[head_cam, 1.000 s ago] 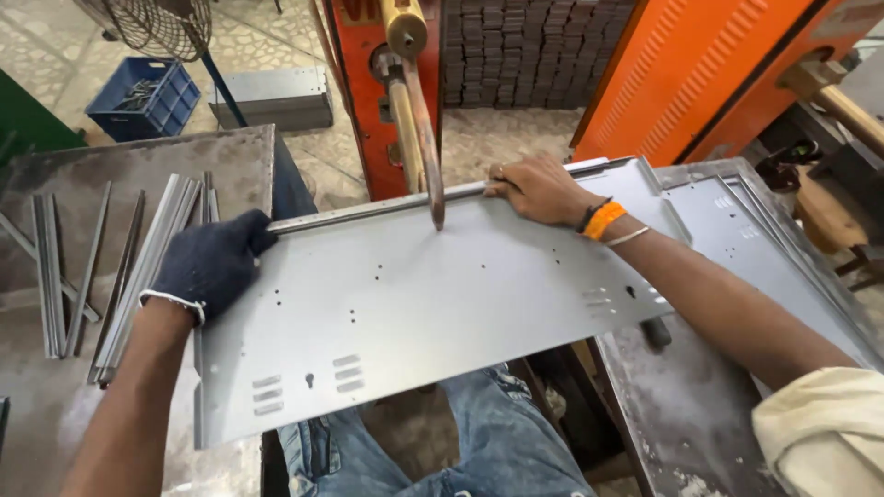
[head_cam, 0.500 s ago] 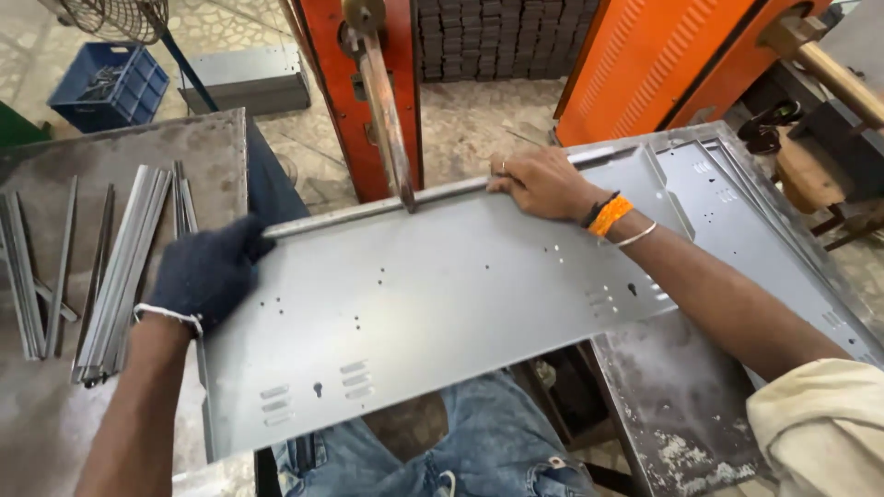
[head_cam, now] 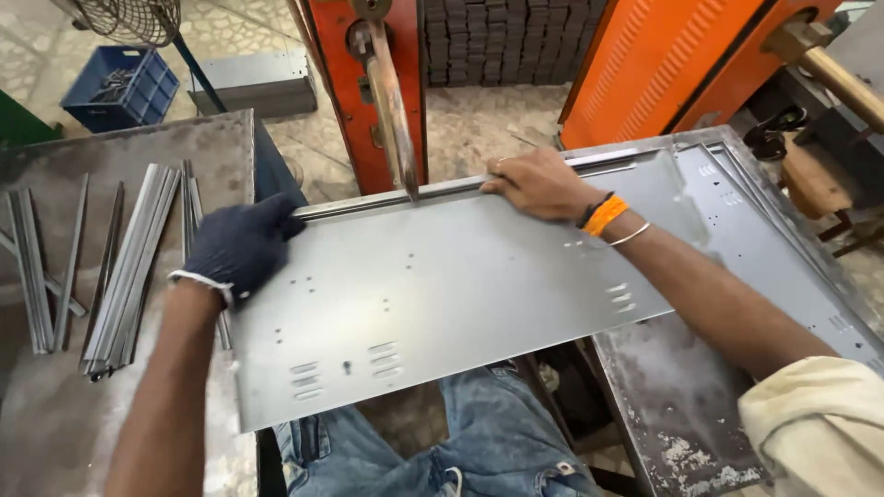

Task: The recorder uses a spot welding machine to attach metal rails to metal panels at a manual workstation.

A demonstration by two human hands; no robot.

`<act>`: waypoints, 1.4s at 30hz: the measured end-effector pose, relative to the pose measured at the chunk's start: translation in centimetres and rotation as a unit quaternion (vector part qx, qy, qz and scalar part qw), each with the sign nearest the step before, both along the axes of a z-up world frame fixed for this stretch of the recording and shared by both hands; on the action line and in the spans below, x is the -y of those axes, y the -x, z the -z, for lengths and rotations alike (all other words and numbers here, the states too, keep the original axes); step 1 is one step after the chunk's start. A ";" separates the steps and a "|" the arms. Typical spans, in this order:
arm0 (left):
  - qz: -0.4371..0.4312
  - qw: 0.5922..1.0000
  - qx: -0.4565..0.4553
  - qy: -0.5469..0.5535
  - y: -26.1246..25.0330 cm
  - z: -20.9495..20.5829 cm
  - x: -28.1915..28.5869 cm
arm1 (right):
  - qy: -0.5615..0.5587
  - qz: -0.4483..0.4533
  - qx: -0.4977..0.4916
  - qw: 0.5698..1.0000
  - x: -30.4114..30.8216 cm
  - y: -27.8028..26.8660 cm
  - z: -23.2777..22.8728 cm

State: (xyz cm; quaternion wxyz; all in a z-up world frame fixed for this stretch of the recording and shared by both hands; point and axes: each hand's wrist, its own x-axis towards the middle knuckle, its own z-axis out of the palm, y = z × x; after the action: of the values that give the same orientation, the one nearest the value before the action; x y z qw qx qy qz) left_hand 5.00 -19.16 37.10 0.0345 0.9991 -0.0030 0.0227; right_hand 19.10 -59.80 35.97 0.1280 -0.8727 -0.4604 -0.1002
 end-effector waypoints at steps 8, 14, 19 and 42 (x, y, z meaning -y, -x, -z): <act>0.047 0.993 0.035 0.105 -1.4 0.0 4.2 | 0.014 0.029 0.005 0.999 3.5 -1.4 0.2; 0.071 0.985 0.069 0.143 -1.7 0.2 3.7 | 0.052 0.061 -0.013 0.997 3.7 -1.9 0.7; 0.062 0.987 0.059 0.138 -1.3 -0.6 4.3 | 0.060 0.086 -0.002 0.994 3.5 -2.4 0.0; 0.004 0.834 0.134 0.535 -4.6 3.6 11.0 | 0.112 0.158 -0.024 0.981 11.4 -5.3 1.3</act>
State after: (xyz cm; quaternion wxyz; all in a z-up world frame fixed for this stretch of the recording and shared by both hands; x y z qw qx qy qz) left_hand 9.63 -30.16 33.46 0.5633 0.8117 0.0008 0.1541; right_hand 24.40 -71.21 34.70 0.0234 -0.9454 -0.3218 -0.0461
